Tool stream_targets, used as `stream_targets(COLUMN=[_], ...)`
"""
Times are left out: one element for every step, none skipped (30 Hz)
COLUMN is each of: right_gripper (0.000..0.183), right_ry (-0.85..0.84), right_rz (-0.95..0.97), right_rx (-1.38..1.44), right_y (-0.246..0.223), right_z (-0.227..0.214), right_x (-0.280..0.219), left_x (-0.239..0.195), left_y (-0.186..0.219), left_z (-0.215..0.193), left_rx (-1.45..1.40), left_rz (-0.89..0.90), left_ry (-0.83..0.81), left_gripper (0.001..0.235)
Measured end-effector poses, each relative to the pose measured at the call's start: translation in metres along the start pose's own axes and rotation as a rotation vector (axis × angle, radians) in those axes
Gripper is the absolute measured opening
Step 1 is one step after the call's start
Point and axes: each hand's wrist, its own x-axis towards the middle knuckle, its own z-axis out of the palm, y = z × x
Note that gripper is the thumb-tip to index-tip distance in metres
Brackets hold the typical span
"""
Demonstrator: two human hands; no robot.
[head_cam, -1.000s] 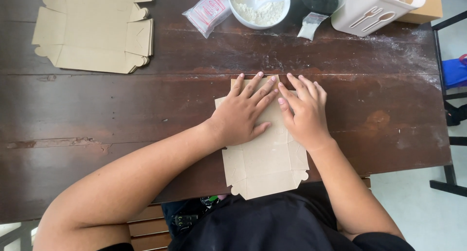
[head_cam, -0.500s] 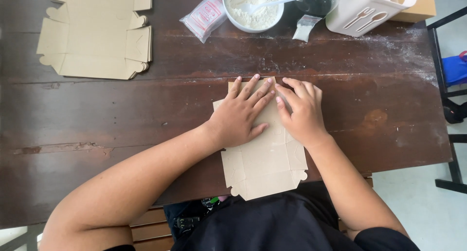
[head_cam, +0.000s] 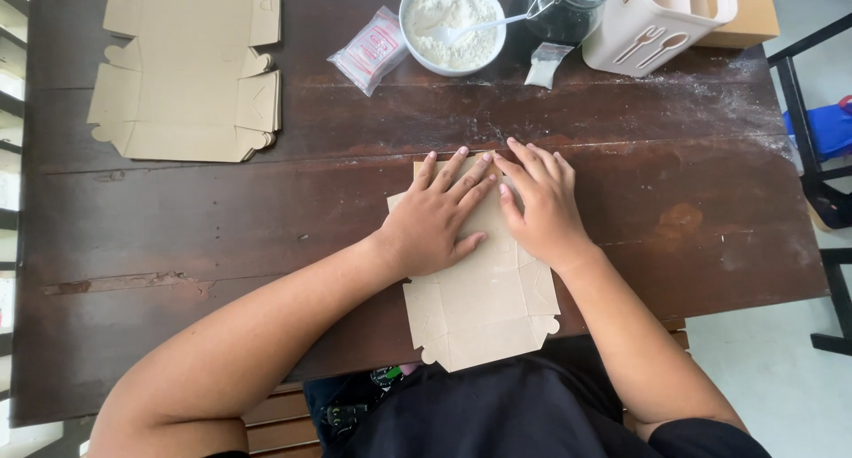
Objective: The person folds and presses the edges of a flat cardboard box blank on a wooden table, working to crease the fold lines and form the box shape. The hands repeatedly press and smooth the cardboard edges throughout the clip.
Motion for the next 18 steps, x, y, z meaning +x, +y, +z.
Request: stream_targets(right_gripper=[0.038, 0.035, 0.031, 0.031, 0.028, 0.025, 0.025, 0.024, 0.024, 0.024, 0.027, 0.030, 0.030, 0.031, 0.032, 0.032, 0.034, 0.036], right_ry=[0.005, 0.038, 0.069, 0.072, 0.101, 0.131, 0.129, 0.113, 0.094, 0.089, 0.069, 0.050, 0.053, 0.043, 0.031, 0.032, 0.029, 0.025], right_rz=[-0.002, -0.025, -0.044, -0.043, -0.058, -0.074, -0.072, -0.055, -0.039, -0.037, -0.028, -0.019, -0.020, -0.018, -0.017, -0.018, -0.019, -0.019], right_rx=[0.000, -0.024, -0.049, -0.047, -0.065, -0.082, -0.082, -0.074, -0.066, -0.065, -0.048, -0.031, -0.033, -0.033, -0.033, -0.034, -0.036, -0.038], right_y=[0.006, 0.012, 0.018, 0.019, 0.020, 0.020, 0.018, 0.015, 0.013, 0.011, 0.010, 0.009, 0.008, 0.007, 0.006, 0.008, 0.009, 0.011], right_z=[0.004, 0.009, 0.014, 0.015, 0.015, 0.016, 0.013, 0.011, 0.009, 0.008, 0.007, 0.005, 0.005, 0.004, 0.003, 0.004, 0.005, 0.007], right_x=[-0.002, -0.005, -0.008, -0.009, -0.011, -0.014, -0.012, -0.011, -0.011, -0.011, -0.008, -0.005, -0.003, -0.001, 0.000, -0.001, -0.001, -0.002], left_x=[0.000, 0.000, 0.000, 0.001, 0.001, 0.001, 0.001, 0.001, 0.001, 0.000, 0.000, 0.000, 0.000, 0.001, 0.000, 0.001, 0.000, 0.000], left_y=[0.000, 0.000, 0.000, 0.000, 0.000, 0.000, -0.001, -0.001, 0.000, 0.001, 0.000, 0.000, 0.000, 0.000, 0.000, 0.000, 0.000, 0.000], left_z=[0.000, 0.000, 0.000, 0.001, 0.002, 0.003, 0.002, 0.001, 0.001, 0.002, 0.001, 0.001, 0.001, 0.001, 0.001, 0.002, 0.002, 0.003], left_rx=[0.005, 0.012, 0.017, 0.020, 0.019, 0.018, 0.016, 0.019, 0.019, 0.014, 0.021, 0.028, 0.031, 0.035, 0.036, 0.037, 0.036, 0.035], left_rz=[-0.001, 0.000, 0.003, 0.003, 0.004, 0.004, 0.006, 0.005, 0.003, 0.004, 0.003, 0.002, 0.003, 0.003, 0.002, 0.001, 0.002, 0.002], left_ry=[0.002, 0.001, -0.002, -0.003, 0.002, 0.007, 0.006, 0.001, -0.004, -0.007, -0.004, -0.001, 0.001, 0.001, -0.001, 0.001, 0.003, 0.006], left_gripper=[0.078, 0.078, 0.079, 0.079, 0.079, 0.079, 0.079, 0.079, 0.078, 0.078, 0.078, 0.078, 0.078, 0.078, 0.078, 0.078, 0.078, 0.078])
